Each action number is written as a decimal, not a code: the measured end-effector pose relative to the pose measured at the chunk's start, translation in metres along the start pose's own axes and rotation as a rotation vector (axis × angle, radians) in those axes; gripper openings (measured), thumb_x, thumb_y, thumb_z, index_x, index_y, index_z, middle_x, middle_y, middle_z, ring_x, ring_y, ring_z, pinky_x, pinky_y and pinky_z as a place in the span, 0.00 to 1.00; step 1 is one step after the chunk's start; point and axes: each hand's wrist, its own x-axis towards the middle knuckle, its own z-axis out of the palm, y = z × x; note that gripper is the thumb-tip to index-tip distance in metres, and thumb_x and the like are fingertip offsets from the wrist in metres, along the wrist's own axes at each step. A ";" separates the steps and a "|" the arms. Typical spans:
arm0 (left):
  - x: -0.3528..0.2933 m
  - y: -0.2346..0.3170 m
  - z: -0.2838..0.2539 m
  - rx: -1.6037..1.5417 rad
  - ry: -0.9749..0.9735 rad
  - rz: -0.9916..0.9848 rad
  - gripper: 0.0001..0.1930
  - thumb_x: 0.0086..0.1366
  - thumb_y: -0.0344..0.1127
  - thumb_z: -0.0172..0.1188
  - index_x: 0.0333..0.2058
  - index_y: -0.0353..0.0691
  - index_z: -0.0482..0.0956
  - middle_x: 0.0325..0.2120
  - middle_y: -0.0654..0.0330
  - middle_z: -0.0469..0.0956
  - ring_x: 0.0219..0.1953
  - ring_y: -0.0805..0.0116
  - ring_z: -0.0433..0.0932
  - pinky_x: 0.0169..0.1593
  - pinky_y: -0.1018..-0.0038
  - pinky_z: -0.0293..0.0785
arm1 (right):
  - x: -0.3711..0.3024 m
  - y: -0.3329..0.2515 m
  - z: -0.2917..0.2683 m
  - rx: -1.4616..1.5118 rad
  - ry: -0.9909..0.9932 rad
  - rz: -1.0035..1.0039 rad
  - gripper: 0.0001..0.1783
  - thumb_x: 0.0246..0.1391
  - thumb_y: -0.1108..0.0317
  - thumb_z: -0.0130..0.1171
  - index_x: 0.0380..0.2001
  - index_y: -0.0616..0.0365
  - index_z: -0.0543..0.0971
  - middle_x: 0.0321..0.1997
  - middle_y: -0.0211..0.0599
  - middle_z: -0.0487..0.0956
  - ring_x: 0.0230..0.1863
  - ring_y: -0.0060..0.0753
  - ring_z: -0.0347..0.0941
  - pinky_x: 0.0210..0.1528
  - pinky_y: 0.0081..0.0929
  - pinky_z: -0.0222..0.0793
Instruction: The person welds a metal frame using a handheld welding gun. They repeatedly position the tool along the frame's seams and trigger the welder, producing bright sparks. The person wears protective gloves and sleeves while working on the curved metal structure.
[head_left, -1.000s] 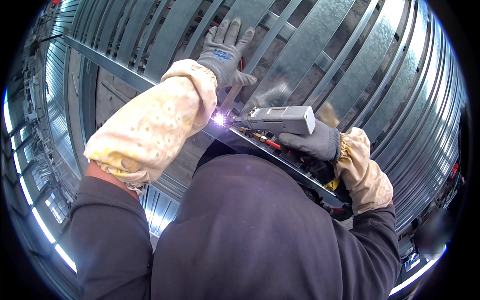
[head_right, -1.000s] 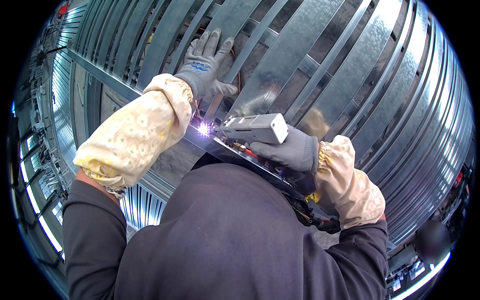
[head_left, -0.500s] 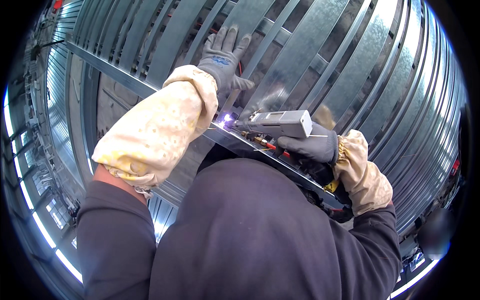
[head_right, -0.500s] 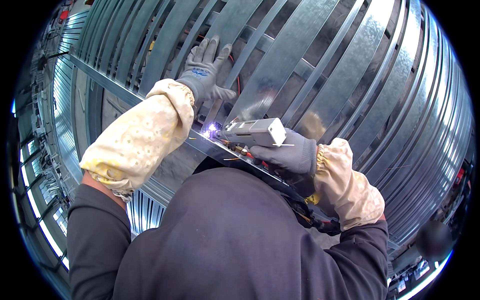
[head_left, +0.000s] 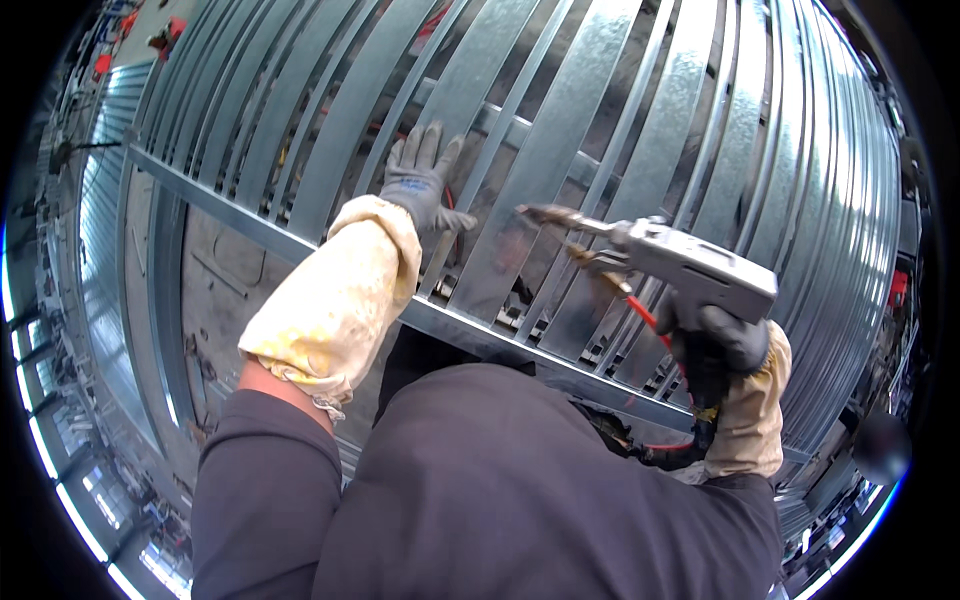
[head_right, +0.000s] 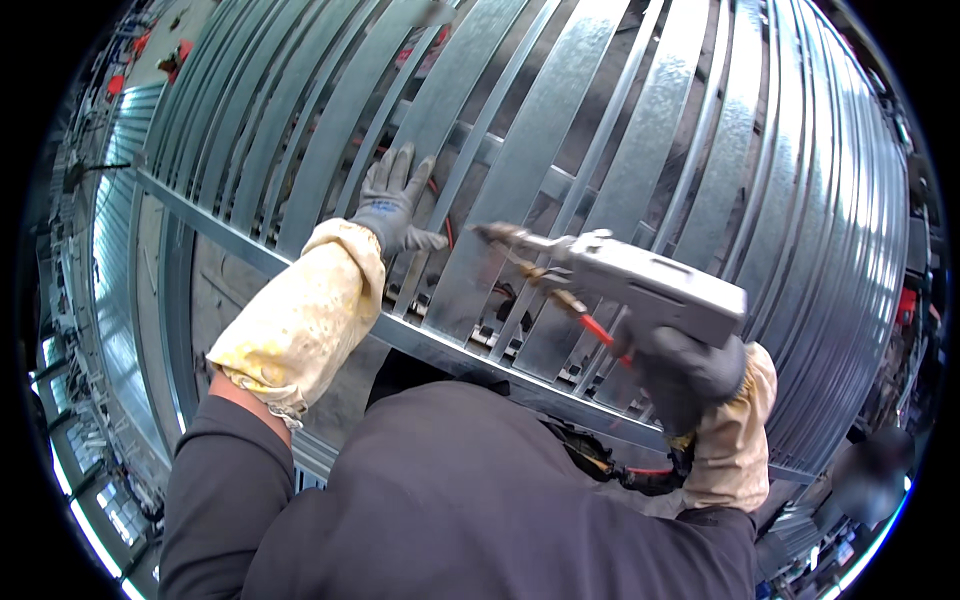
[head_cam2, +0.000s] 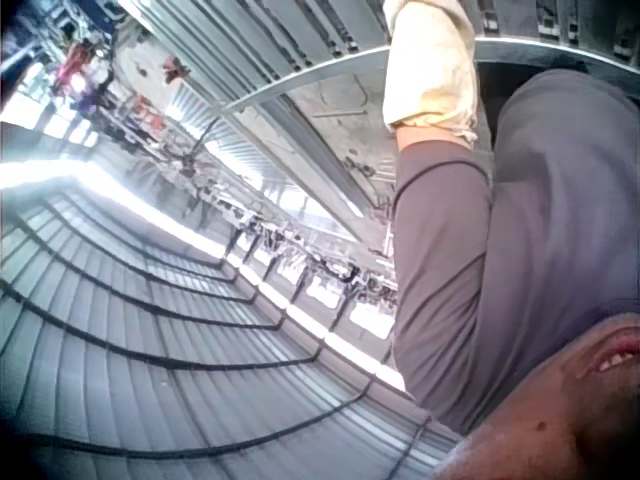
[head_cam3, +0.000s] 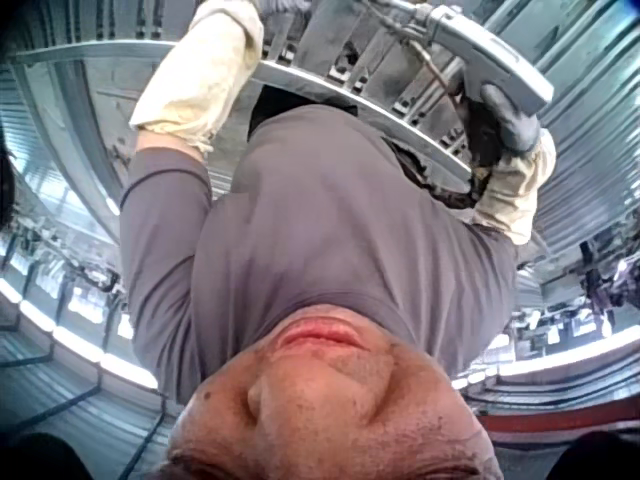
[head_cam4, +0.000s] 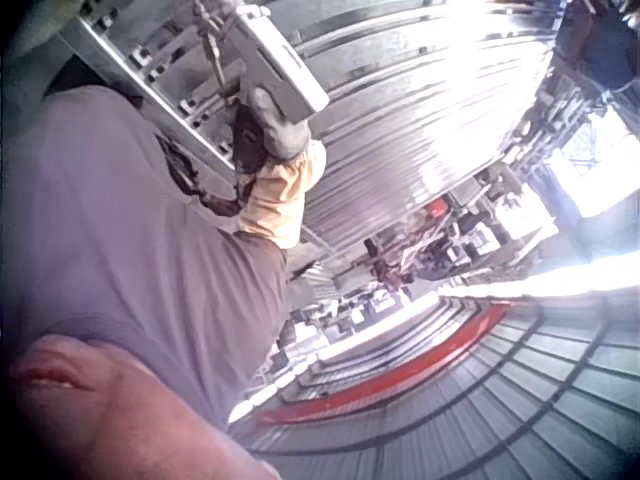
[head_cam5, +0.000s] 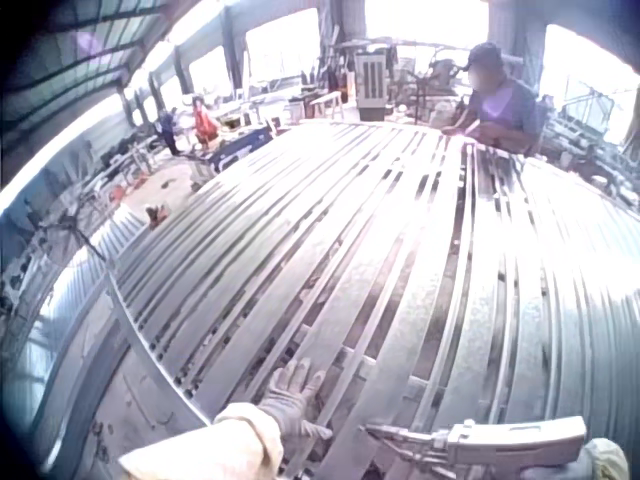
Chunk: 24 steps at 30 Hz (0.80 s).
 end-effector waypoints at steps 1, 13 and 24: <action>-0.001 -0.002 0.001 -0.028 0.023 0.017 0.72 0.36 0.83 0.63 0.74 0.52 0.39 0.74 0.45 0.34 0.75 0.44 0.29 0.73 0.49 0.28 | -0.017 -0.002 -0.003 0.092 0.079 -0.037 0.35 0.54 0.52 0.64 0.57 0.67 0.70 0.34 0.50 0.81 0.22 0.28 0.76 0.23 0.23 0.71; 0.002 0.009 0.005 -0.089 0.045 0.049 0.72 0.35 0.83 0.62 0.74 0.51 0.42 0.74 0.45 0.34 0.75 0.46 0.28 0.73 0.47 0.26 | -0.188 -0.026 0.075 0.097 0.978 -0.373 0.24 0.66 0.53 0.48 0.42 0.68 0.76 0.20 0.39 0.76 0.16 0.24 0.68 0.19 0.20 0.64; -0.013 0.004 -0.007 -0.144 0.027 0.068 0.68 0.41 0.82 0.61 0.74 0.51 0.42 0.74 0.44 0.31 0.75 0.46 0.26 0.72 0.47 0.22 | -0.306 0.015 0.195 0.106 1.567 -0.636 0.30 0.70 0.43 0.42 0.41 0.62 0.77 0.17 0.29 0.72 0.13 0.20 0.66 0.14 0.18 0.63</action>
